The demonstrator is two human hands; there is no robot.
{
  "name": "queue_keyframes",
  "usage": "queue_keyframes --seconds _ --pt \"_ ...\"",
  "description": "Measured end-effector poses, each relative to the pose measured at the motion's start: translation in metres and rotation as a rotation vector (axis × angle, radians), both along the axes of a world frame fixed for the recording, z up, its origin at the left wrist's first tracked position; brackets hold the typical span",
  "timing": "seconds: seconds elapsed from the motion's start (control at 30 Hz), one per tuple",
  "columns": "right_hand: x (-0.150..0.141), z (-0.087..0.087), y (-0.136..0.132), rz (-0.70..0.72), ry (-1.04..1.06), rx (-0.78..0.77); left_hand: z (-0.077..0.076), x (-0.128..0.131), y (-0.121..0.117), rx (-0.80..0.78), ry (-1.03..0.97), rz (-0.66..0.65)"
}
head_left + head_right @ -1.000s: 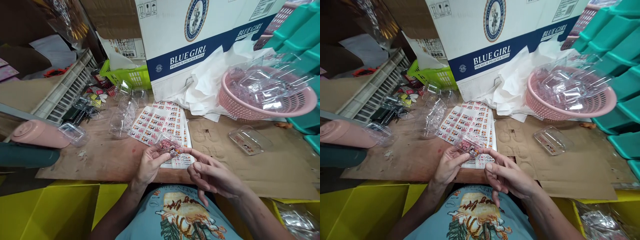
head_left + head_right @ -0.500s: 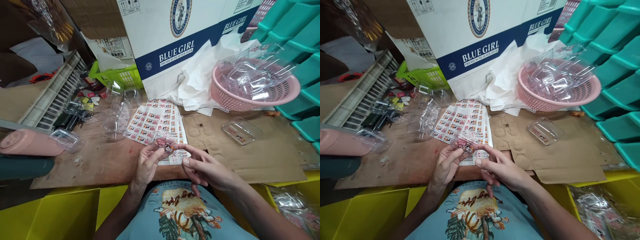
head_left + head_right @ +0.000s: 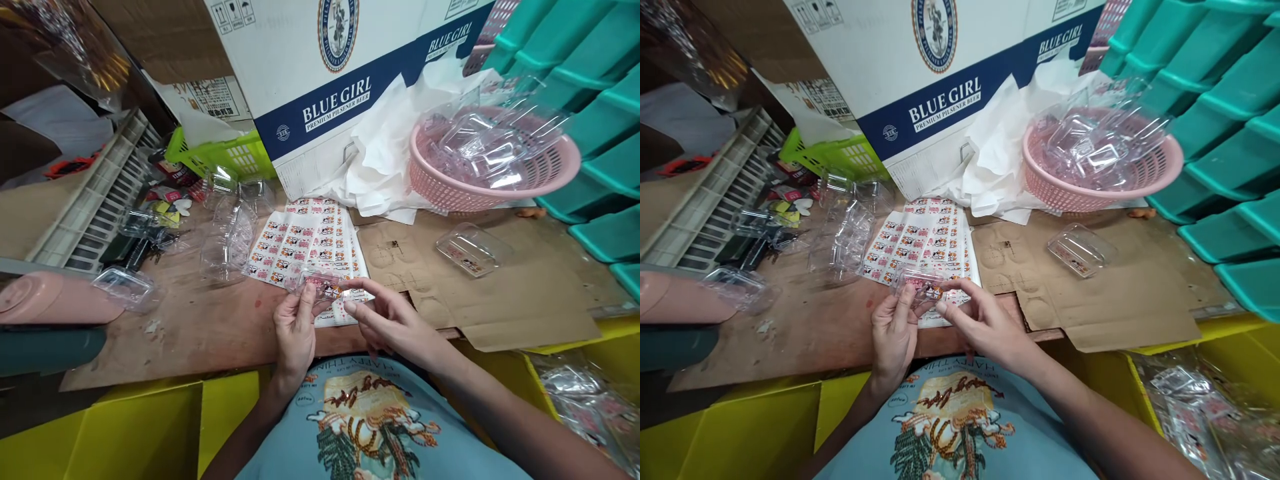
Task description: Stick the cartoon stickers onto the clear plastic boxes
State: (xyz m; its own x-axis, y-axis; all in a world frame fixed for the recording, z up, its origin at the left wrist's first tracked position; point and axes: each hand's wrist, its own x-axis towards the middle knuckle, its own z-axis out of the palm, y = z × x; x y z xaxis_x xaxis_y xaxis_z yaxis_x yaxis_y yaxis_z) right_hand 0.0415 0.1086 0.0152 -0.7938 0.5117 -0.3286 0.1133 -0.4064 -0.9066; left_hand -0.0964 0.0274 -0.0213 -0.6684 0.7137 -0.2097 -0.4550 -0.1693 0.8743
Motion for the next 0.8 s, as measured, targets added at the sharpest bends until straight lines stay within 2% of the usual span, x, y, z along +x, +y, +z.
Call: queue_keyframes --seconds 0.13,0.27,0.5,0.63,0.7,0.8 --pt "-0.012 -0.016 0.005 -0.191 -0.002 0.170 0.002 0.006 0.001 -0.005 -0.021 0.025" --pt "-0.020 -0.029 0.011 -0.287 -0.041 0.314 0.000 0.007 0.002 0.004 -0.084 0.026" --pt "-0.024 -0.029 0.006 -0.371 -0.195 0.952 -0.008 0.012 0.006 0.084 -0.104 0.016" --pt "-0.018 -0.037 0.010 -0.402 -0.225 1.197 -0.011 0.011 0.008 0.084 -0.134 0.035" --pt "-0.012 -0.041 0.015 -0.474 -0.263 1.232 -0.011 0.008 0.007 0.081 -0.146 0.066" --pt "-0.008 -0.040 0.016 -0.479 -0.264 1.113 -0.007 0.005 0.006 0.078 -0.174 0.034"
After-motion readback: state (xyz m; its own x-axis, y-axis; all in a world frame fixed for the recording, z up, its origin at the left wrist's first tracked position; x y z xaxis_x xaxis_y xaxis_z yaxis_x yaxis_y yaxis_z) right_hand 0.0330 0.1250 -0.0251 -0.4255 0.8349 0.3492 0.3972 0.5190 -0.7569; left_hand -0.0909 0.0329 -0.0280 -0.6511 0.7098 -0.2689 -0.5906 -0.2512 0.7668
